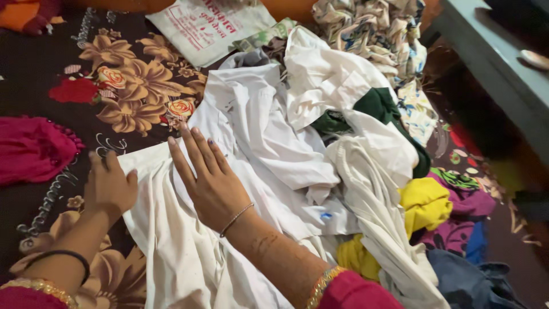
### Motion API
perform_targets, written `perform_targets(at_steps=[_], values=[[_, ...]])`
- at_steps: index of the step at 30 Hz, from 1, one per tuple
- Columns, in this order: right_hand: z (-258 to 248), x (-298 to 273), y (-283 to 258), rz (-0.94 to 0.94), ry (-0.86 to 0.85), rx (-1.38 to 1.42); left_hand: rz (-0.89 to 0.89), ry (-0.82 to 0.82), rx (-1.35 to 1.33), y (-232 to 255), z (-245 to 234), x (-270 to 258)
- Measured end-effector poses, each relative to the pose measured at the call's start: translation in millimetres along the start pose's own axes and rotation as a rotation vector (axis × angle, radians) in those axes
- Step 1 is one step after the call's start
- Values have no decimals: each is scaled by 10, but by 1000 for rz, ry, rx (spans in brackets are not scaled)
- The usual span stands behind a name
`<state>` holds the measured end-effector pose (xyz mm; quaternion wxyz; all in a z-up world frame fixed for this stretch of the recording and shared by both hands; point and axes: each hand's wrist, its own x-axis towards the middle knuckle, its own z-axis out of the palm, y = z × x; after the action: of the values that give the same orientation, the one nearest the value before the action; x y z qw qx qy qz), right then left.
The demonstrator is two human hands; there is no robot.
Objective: The person picks up shirts from a pile on a bed, unfolds them, and hangs them on wall-mounted hooks. The person handles a dark blue shirt, a black shirt, and two white shirts, placing each on a hook in sequence.
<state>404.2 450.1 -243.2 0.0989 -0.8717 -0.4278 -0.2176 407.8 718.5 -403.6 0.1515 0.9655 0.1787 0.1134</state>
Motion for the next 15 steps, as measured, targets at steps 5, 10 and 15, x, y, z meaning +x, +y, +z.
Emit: perform_targets(at_steps=[5,10,15], values=[[273,-72,-21,4,-232,157,-87,-246,115,-142,472,-56],[404,-129,2,22,-337,314,-330,-291,-33,-4,632,-208],[510,-177,13,27,-308,357,-614,-96,-309,-19,794,-70]])
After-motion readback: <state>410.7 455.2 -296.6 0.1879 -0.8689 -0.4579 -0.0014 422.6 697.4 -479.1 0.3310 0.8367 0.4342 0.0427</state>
